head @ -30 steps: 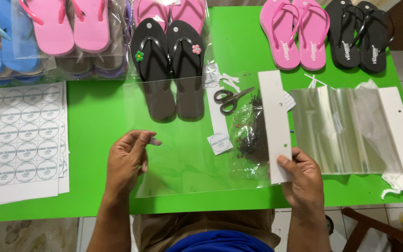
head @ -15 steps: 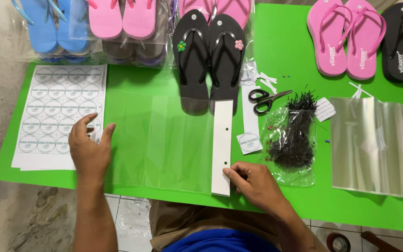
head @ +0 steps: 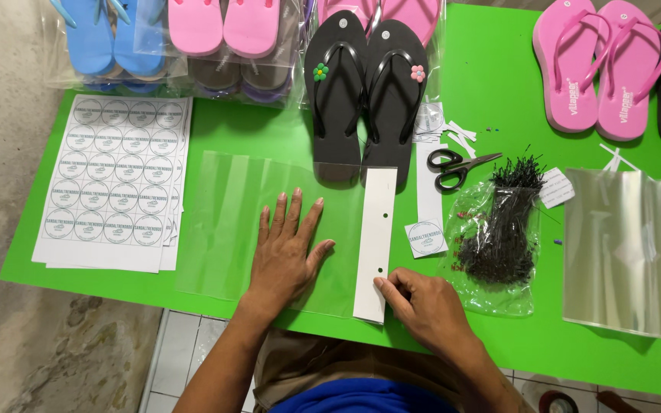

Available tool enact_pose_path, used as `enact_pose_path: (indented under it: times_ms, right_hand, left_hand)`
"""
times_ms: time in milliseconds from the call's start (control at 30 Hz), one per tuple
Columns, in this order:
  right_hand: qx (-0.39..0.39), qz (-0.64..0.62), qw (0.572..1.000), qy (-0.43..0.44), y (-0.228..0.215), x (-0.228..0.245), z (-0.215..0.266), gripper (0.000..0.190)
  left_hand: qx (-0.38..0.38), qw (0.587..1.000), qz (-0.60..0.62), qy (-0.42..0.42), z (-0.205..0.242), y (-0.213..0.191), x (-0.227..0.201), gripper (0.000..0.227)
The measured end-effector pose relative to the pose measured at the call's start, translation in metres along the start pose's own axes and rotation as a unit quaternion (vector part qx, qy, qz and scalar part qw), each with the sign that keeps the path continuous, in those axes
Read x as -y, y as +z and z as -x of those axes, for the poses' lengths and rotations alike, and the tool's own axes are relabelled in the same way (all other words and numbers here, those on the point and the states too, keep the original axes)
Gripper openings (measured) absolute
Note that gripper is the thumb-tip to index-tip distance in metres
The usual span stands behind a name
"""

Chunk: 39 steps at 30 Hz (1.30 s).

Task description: The person attaches a plastic tie to a pair of black flip-flops, places them into a clear plastic bag with a cardboard insert, and seals the package. The person then repeats the process with another pair of black flip-flops.

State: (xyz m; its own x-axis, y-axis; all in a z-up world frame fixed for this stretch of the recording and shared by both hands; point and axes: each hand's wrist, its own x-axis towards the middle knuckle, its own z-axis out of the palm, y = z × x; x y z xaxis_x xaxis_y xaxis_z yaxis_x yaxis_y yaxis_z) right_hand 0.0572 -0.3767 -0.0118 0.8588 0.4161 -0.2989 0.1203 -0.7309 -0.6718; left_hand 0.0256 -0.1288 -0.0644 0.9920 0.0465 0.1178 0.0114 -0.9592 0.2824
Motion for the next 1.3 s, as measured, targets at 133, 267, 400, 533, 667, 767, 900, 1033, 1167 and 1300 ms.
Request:
enact_pose_path:
  times_ms: [133, 267, 400, 533, 667, 767, 900, 1033, 1167, 1300]
  right_hand:
    - [0.000, -0.010, 1.000, -0.005, 0.001, -0.005, -0.001, 0.032]
    - [-0.006, 0.001, 1.000, -0.016, 0.003, -0.012, -0.002, 0.037]
    - [-0.122, -0.039, 0.987, -0.095, 0.012, -0.013, 0.001, 0.030]
    - [-0.177, -0.015, 0.971, -0.162, 0.016, -0.010, 0.007, 0.044]
    - [-0.197, 0.060, 0.949, -0.237, 0.017, -0.009, 0.004, 0.029]
    - [-0.185, 0.075, 0.952, -0.231, 0.018, -0.009, 0.003, 0.025]
    - [-0.189, 0.071, 0.951, -0.233, 0.018, -0.010, 0.003, 0.026]
    - [-0.204, 0.063, 0.947, -0.241, 0.020, -0.010, 0.005, 0.025]
    - [-0.200, 0.060, 0.948, -0.240, 0.020, -0.007, 0.005, 0.025]
    - [-0.123, 0.056, 0.977, -0.162, 0.011, -0.002, 0.003, 0.028]
  left_hand:
    - [0.002, 0.999, -0.035, 0.004, 0.002, 0.006, 0.003, 0.074]
    - [0.008, 0.999, -0.044, 0.001, 0.003, 0.009, 0.004, 0.074]
    - [0.007, 0.999, -0.046, 0.001, 0.002, 0.008, 0.003, 0.074]
    - [0.000, 0.999, -0.045, 0.001, 0.001, 0.002, -0.001, 0.074]
    - [0.030, 0.999, -0.008, -0.013, -0.011, -0.017, -0.004, 0.071]
    - [0.061, 0.996, 0.047, -0.048, -0.029, -0.037, 0.003, 0.061]
    - [-0.033, 0.985, 0.140, -0.091, -0.076, -0.046, 0.006, 0.055]
    - [-0.236, 0.902, 0.324, -0.159, -0.132, -0.034, 0.003, 0.061]
    - [-0.299, 0.868, 0.321, -0.234, -0.157, -0.013, -0.002, 0.053]
    - [-0.317, 0.890, 0.256, -0.205, -0.158, 0.007, 0.000, 0.049]
